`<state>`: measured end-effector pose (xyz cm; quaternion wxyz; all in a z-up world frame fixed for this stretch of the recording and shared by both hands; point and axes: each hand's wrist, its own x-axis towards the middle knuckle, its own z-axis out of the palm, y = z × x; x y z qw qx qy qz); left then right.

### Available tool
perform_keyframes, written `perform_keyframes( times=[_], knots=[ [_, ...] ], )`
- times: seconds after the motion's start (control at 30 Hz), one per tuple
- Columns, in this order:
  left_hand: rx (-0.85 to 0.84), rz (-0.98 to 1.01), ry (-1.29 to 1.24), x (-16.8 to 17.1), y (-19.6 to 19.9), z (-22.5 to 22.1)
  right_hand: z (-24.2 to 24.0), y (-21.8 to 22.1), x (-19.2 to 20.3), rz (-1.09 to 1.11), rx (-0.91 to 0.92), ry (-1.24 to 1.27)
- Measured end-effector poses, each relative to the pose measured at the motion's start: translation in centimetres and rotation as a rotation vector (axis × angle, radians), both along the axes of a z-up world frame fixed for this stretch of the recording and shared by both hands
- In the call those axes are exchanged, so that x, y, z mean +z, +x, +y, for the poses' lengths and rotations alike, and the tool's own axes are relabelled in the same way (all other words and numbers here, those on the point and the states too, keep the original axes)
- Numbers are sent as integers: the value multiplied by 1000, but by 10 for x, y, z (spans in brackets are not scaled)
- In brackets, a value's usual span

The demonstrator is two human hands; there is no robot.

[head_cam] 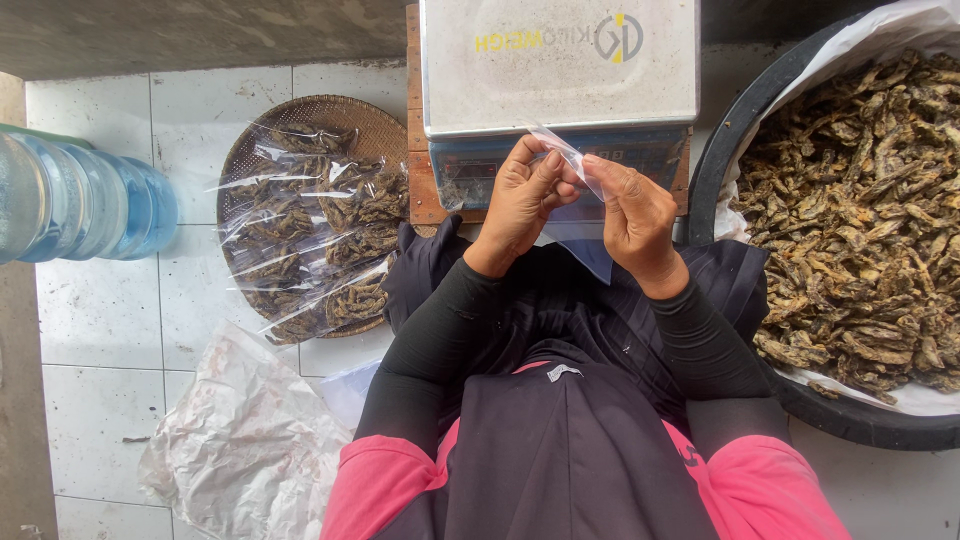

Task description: The person scoops dried fish from a large basin and places them into a clear plastic bag. They then place the bag on a digital scale to weigh the contents, adding more fish as needed to reach a target weight.

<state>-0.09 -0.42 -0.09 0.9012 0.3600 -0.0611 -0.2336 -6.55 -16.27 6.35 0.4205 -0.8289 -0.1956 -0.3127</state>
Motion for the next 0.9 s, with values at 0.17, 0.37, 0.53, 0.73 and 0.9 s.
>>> perform_keyframes(
  times=[0.17,0.37,0.53,0.73,0.9],
  knots=[
    [13,-26,-5,6,2,7,2,1,-1,-9,35,-29],
    [-26,-99,92,7,-1,13,3,-4,-1,47,13,-17],
    [-29,-138,197,13,-7,10,4,-12,11,65,34,-68],
    [-49,-237,305,21,-24,3,9,-38,38,-86,-40,-64],
    [101,-660,627,21,-39,-6,24,-60,46,39,166,45]
  ],
)
